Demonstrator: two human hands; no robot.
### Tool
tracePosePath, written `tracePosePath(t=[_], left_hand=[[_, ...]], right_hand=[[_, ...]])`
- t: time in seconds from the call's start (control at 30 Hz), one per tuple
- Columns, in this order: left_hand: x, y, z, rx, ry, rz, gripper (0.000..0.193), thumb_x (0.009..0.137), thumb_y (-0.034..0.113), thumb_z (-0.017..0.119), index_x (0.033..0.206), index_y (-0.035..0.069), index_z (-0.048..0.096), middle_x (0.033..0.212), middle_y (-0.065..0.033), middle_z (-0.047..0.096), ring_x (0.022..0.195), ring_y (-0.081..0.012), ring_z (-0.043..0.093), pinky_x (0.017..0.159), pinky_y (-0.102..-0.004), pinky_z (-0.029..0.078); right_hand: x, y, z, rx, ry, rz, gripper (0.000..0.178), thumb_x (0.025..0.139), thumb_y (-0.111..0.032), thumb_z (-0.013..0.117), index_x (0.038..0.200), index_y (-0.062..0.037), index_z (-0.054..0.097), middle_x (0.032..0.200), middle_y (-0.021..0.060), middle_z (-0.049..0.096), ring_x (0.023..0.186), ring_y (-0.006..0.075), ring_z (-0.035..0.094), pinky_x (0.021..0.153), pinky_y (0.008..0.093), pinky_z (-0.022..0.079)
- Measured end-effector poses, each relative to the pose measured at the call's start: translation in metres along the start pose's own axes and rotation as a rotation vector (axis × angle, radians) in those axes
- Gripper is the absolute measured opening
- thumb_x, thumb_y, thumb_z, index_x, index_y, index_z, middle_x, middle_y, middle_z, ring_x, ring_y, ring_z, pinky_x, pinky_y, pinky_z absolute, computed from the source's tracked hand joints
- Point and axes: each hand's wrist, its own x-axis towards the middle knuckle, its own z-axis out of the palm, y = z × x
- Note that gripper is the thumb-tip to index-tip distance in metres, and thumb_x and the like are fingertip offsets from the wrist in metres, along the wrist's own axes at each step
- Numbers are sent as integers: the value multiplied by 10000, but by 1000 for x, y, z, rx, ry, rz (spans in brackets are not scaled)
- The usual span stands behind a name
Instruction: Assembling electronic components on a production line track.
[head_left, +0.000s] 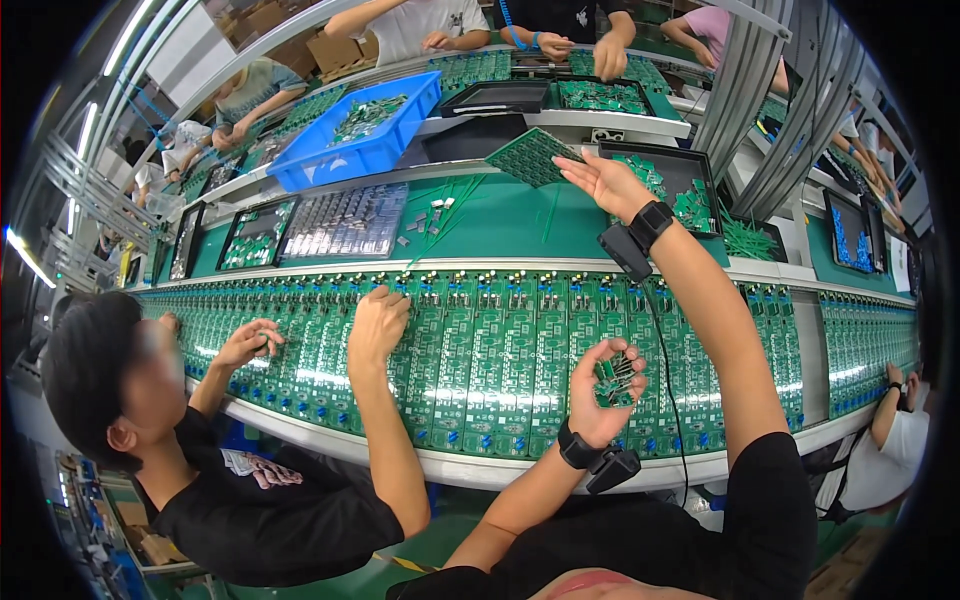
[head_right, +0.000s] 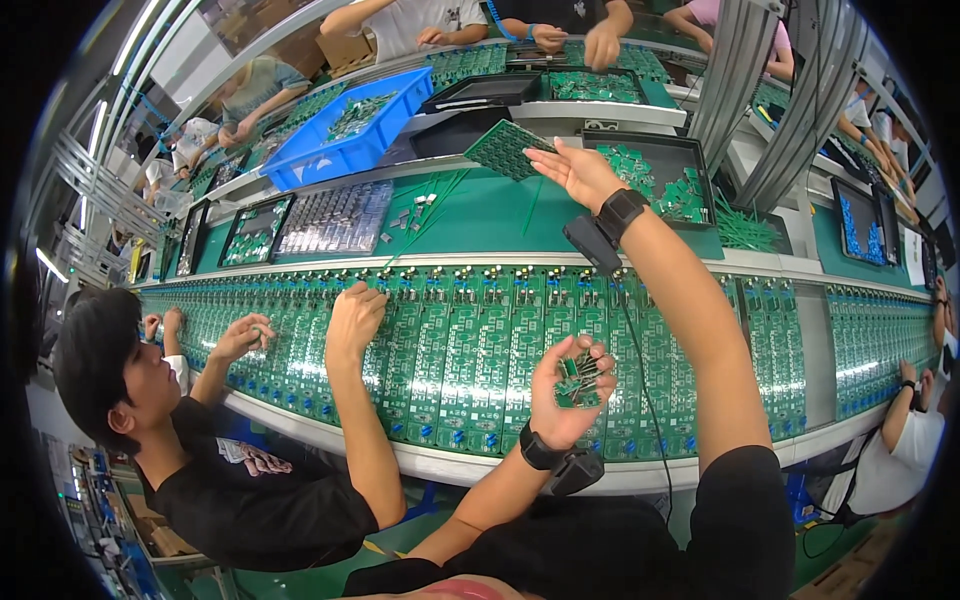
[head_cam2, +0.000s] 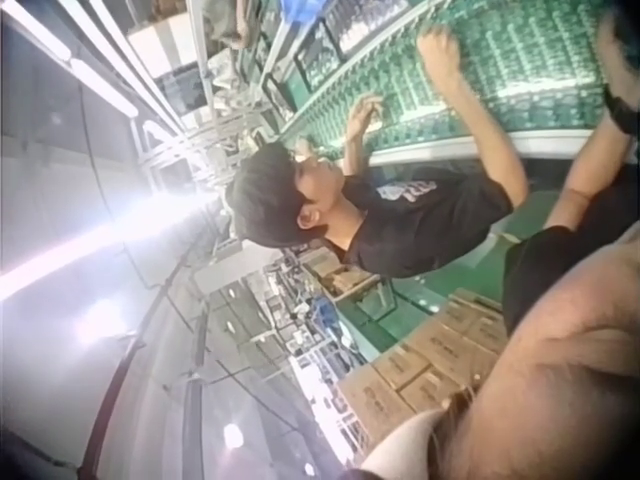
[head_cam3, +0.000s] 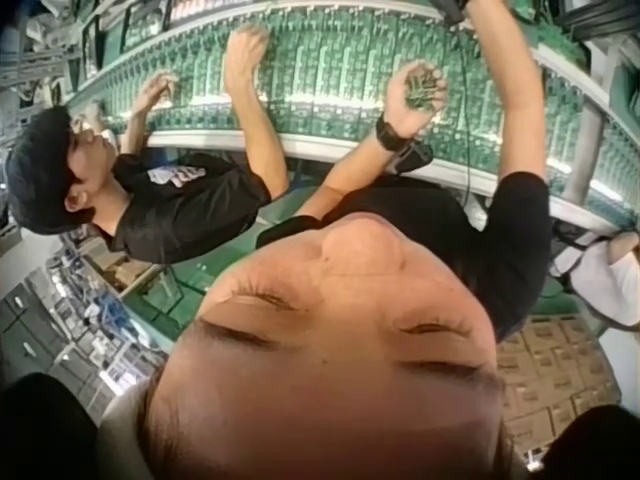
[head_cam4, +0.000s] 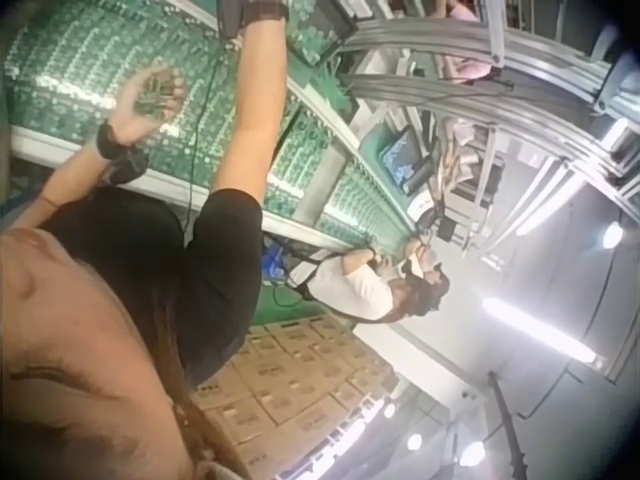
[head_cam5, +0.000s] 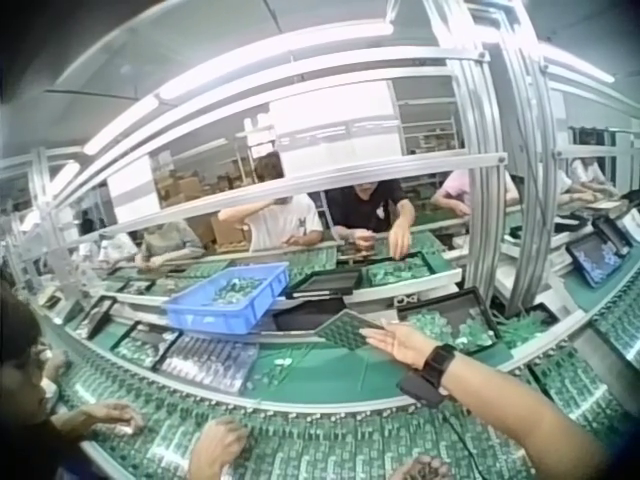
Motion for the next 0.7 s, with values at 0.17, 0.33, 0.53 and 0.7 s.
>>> tracePosePath(t=[0.17, 0.33, 0.53, 0.7], left_hand=[[-1, -1, 1, 5, 12, -4, 161, 864, 226, 484, 826, 71, 506, 807, -48, 476, 760, -164, 451, 616, -266, 399], [0, -2, 0, 3, 20, -6, 182, 864, 242, 483, 839, 65, 518, 814, -54, 492, 755, -175, 465, 591, -266, 400], [0, -3, 0, -1, 14, -13, 182, 863, 239, 487, 841, 61, 521, 814, -60, 497, 761, -181, 472, 600, -272, 408], [1, -3, -1, -9, 8, -21, 181, 864, 235, 484, 840, 60, 521, 816, -60, 498, 763, -181, 474, 604, -271, 409]], right_hand=[[-1, -1, 0, -3, 14, -2, 287, 934, -127, 398, 1107, 89, 323, 1175, 304, 459, 1093, 322, 509, 887, 343, 490], [-2, -2, -1, -5, 22, 6, 287, 935, -125, 396, 1107, 92, 322, 1178, 304, 456, 1094, 321, 509, 886, 343, 491], [-3, -3, -1, -31, 12, 30, 255, 932, -141, 409, 1094, 46, 345, 1197, 270, 462, 1108, 286, 504, 885, 303, 490], [-3, -4, -5, -57, -4, 33, 223, 933, -148, 411, 1072, 20, 366, 1199, 253, 470, 1110, 266, 506, 883, 284, 489]])
